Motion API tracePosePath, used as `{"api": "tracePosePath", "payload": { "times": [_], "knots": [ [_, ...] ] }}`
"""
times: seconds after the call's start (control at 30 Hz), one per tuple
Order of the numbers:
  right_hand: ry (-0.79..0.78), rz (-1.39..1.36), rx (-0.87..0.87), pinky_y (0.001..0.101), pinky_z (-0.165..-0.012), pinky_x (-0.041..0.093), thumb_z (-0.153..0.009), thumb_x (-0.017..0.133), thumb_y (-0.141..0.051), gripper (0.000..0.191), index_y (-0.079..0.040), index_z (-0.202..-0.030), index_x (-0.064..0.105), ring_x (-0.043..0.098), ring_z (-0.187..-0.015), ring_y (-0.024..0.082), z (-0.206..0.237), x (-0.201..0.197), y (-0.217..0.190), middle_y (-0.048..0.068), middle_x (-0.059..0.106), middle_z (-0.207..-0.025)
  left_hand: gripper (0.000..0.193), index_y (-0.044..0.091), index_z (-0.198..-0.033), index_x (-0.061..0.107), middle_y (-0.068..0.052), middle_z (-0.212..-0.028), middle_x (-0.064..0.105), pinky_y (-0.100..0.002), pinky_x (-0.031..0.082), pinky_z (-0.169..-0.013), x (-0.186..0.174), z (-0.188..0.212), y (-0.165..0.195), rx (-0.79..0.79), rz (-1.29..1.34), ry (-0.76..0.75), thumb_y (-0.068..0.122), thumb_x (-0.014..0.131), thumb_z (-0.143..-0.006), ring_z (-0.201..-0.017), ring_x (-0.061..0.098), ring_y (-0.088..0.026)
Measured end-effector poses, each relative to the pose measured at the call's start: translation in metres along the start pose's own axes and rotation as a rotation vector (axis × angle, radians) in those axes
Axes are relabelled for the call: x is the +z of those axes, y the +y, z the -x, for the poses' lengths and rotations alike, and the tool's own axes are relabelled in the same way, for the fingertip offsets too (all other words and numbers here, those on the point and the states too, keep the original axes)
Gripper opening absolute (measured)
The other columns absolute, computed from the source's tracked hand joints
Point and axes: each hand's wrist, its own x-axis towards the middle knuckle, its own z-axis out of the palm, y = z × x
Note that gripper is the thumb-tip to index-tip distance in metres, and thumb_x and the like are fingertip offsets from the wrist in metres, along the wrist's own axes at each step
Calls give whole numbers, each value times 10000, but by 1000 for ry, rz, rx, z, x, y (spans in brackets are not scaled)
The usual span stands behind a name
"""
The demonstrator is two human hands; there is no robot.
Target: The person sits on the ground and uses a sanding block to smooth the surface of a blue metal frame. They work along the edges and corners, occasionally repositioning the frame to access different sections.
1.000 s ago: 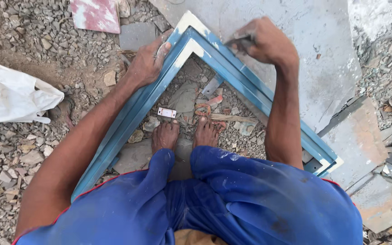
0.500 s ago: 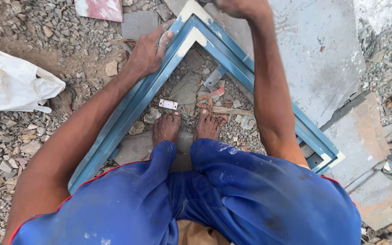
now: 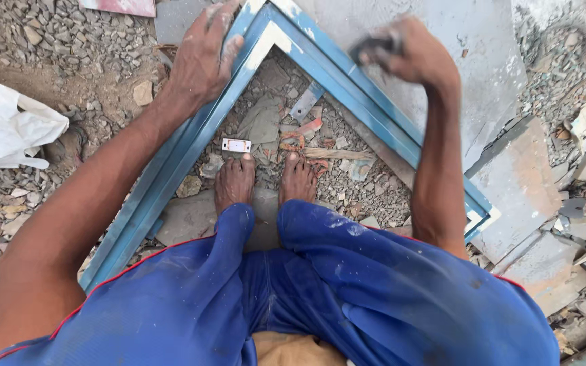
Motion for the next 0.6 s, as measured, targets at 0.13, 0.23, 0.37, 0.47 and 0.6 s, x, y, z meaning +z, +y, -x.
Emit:
{"api": "tracePosePath", "payload": {
  "times": [0.13,0.23,0.37,0.47,0.6],
  "knots": [
    [24,39,305,363,-449,435,-991,680,-131,186,-144,-1137,794,603,-519,131,130,-5,12,46,775,-875,744,3,-1527,474,-262,-1347,588,-532,517,-928,13,-21,9,272,-257,-104,595,545,-1082,-1190,607,-414],
    [208,-131,412,324,-585,533,-984,700,-92,205,-124,-1169,782,664,-642,122,175,8,0,62,782,-927,794,8,-1496,515,-243,-1315,605,-541,515,-903,25,-55,27,290,-252,-262,669,576,-1061,-1168,615,-402],
    [439,-22,275,339,-723,558,-984,648,10,314,-99,-1245,784,703,-833,181,160,42,-15,119,785,-1026,918,-42,-1419,521,-225,-1306,609,-517,513,-912,54,-83,70,401,-194,-404,734,622,-939,-1197,598,-385],
    [614,-28,185,357,-808,569,-1007,698,0,239,-66,-1223,777,725,-916,221,133,68,-16,152,777,-1096,1037,-46,-1320,561,-196,-1241,634,-474,431,-1091,83,-88,105,561,-399,-498,852,652,-810,-1219,581,-331],
    [781,-42,29,389,-981,573,-945,592,103,375,-23,-1264,745,747,-1104,279,116,87,-22,176,747,-1255,1029,0,-1397,537,-153,-1291,626,-470,379,-1136,101,-86,119,579,-296,-434,719,785,-704,-1252,561,-313]
  ]
}}
